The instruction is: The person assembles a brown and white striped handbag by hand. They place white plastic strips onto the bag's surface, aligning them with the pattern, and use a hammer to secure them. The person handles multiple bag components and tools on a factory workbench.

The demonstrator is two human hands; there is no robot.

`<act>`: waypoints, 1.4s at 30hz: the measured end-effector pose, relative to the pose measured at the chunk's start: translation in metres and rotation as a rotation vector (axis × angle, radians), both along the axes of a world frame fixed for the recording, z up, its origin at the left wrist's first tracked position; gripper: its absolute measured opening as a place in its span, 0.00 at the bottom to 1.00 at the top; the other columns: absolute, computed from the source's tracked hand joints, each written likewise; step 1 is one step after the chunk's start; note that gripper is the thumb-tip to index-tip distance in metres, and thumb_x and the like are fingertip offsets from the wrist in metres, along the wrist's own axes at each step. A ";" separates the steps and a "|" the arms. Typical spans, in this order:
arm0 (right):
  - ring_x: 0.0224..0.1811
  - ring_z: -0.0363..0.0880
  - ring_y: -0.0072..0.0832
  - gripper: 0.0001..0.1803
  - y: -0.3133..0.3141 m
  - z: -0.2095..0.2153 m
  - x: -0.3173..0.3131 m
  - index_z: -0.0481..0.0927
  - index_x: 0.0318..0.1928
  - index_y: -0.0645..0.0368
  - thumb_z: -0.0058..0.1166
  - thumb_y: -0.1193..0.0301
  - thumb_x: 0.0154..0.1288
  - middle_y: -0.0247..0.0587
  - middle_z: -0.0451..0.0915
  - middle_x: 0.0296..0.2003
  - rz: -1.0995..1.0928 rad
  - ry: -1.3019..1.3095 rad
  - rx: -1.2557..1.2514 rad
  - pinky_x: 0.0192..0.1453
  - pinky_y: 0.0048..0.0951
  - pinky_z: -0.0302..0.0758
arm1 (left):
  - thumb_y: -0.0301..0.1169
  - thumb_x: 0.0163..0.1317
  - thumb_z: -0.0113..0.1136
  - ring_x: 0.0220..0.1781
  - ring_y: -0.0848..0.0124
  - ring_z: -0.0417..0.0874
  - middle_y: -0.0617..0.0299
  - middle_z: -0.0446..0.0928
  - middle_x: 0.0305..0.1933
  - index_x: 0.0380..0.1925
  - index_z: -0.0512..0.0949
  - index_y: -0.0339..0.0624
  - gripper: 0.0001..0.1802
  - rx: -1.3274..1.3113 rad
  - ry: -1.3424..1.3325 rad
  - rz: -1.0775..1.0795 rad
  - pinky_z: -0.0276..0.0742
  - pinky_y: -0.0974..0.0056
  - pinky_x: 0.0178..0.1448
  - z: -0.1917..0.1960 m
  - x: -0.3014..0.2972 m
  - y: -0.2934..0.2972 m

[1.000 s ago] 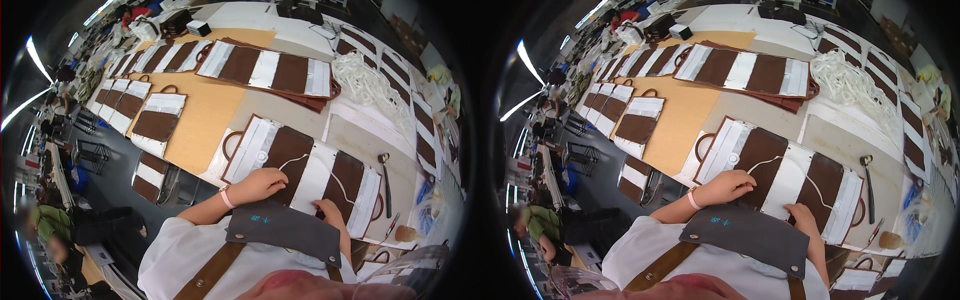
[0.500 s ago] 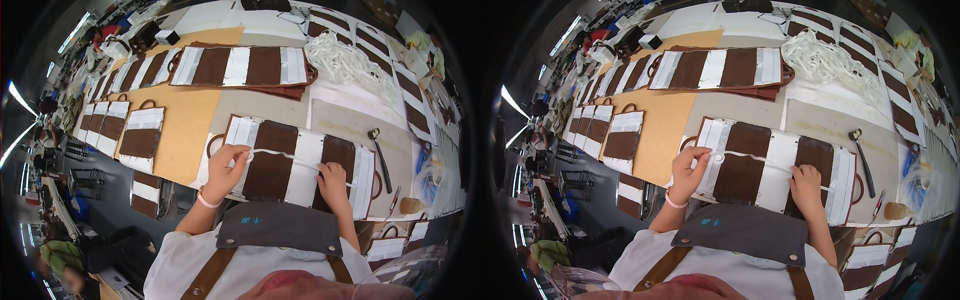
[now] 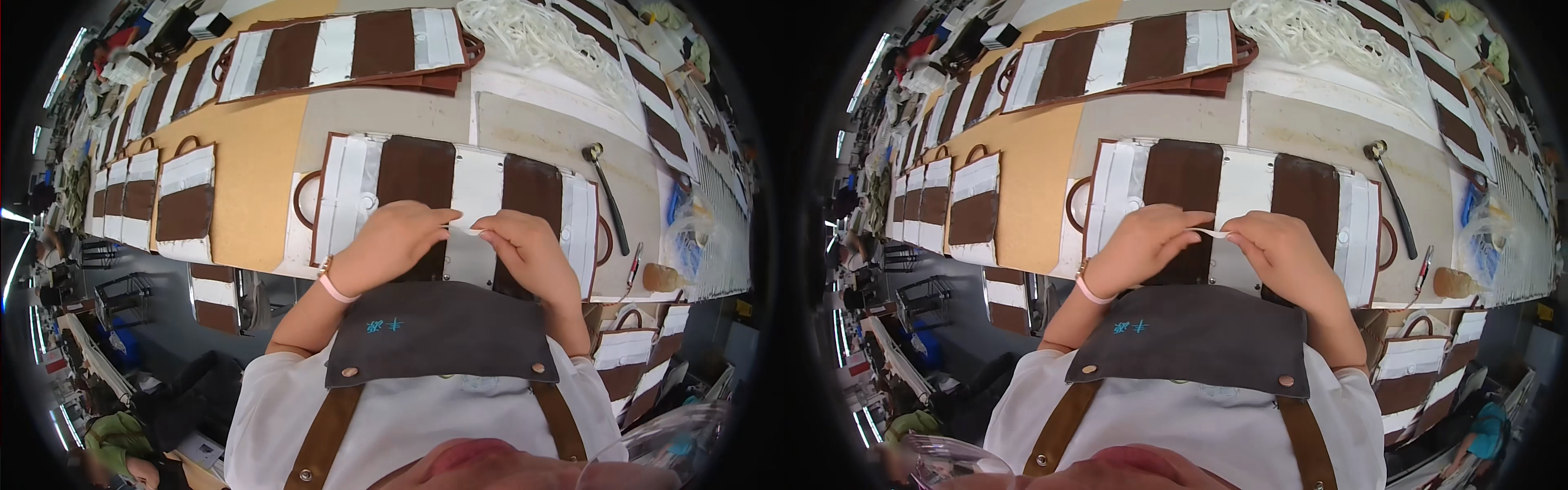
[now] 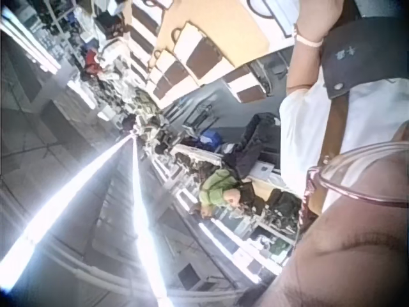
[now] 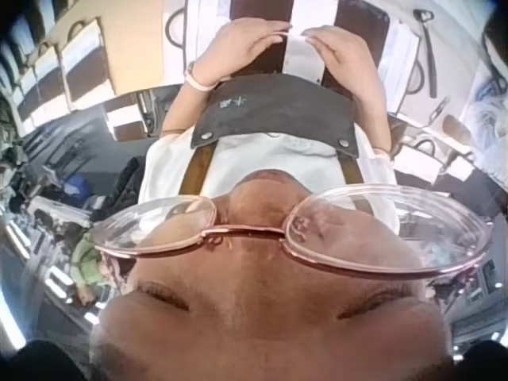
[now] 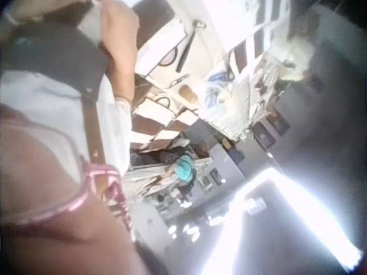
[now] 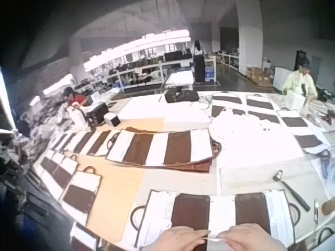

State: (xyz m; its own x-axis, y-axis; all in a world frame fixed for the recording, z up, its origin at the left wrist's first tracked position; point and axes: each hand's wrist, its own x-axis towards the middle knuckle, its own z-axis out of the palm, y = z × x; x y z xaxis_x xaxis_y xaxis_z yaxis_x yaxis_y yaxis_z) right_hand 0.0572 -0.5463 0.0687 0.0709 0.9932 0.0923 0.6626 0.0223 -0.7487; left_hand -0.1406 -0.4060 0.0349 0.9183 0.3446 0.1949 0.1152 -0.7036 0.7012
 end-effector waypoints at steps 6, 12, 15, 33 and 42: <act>0.32 0.79 0.26 0.07 -0.028 0.001 0.058 0.84 0.41 0.67 0.55 0.76 0.69 0.40 0.85 0.34 -0.188 0.209 -0.108 0.39 0.25 0.73 | 0.30 0.69 0.58 0.28 0.76 0.75 0.63 0.81 0.31 0.41 0.85 0.36 0.10 -0.534 0.019 0.182 0.72 0.70 0.35 0.008 -0.057 0.058; 0.30 0.71 0.14 0.07 -0.044 -0.009 0.082 0.84 0.43 0.66 0.54 0.77 0.69 0.30 0.81 0.29 -0.299 0.318 -0.219 0.36 0.20 0.69 | 0.34 0.70 0.59 0.23 0.82 0.60 0.73 0.71 0.23 0.45 0.84 0.34 0.14 -0.955 -0.112 0.252 0.57 0.74 0.28 0.003 -0.088 0.076; 0.28 0.69 0.16 0.08 -0.042 -0.001 0.085 0.83 0.44 0.65 0.51 0.79 0.69 0.30 0.77 0.26 -0.377 0.287 -0.293 0.34 0.22 0.68 | 0.35 0.70 0.59 0.23 0.84 0.57 0.76 0.66 0.22 0.46 0.83 0.35 0.14 -1.103 -0.157 0.261 0.53 0.74 0.27 -0.007 -0.086 0.085; 0.24 0.72 0.19 0.10 -0.076 -0.055 0.136 0.81 0.45 0.63 0.54 0.68 0.73 0.33 0.79 0.23 -0.635 1.070 0.317 0.40 0.26 0.73 | 0.28 0.66 0.64 0.39 0.79 0.80 0.68 0.80 0.35 0.41 0.82 0.39 0.07 -0.864 -0.237 0.549 0.70 0.74 0.45 -0.021 -0.056 0.092; 0.32 0.79 0.22 0.09 -0.085 -0.075 0.149 0.81 0.48 0.66 0.52 0.75 0.72 0.37 0.84 0.31 -0.609 1.256 0.362 0.46 0.31 0.78 | 0.25 0.68 0.62 0.39 0.81 0.76 0.69 0.80 0.37 0.43 0.82 0.37 0.07 -0.727 -0.167 0.584 0.70 0.74 0.47 -0.029 -0.039 0.093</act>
State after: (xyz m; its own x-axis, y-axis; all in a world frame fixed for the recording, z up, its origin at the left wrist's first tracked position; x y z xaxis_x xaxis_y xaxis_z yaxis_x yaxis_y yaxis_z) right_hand 0.2067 -0.6316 -0.0067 0.6895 0.7154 -0.1130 -0.4427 0.2929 -0.8475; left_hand -0.1800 -0.3129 0.0056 0.5421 0.8293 -0.1352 0.1701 0.0493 0.9842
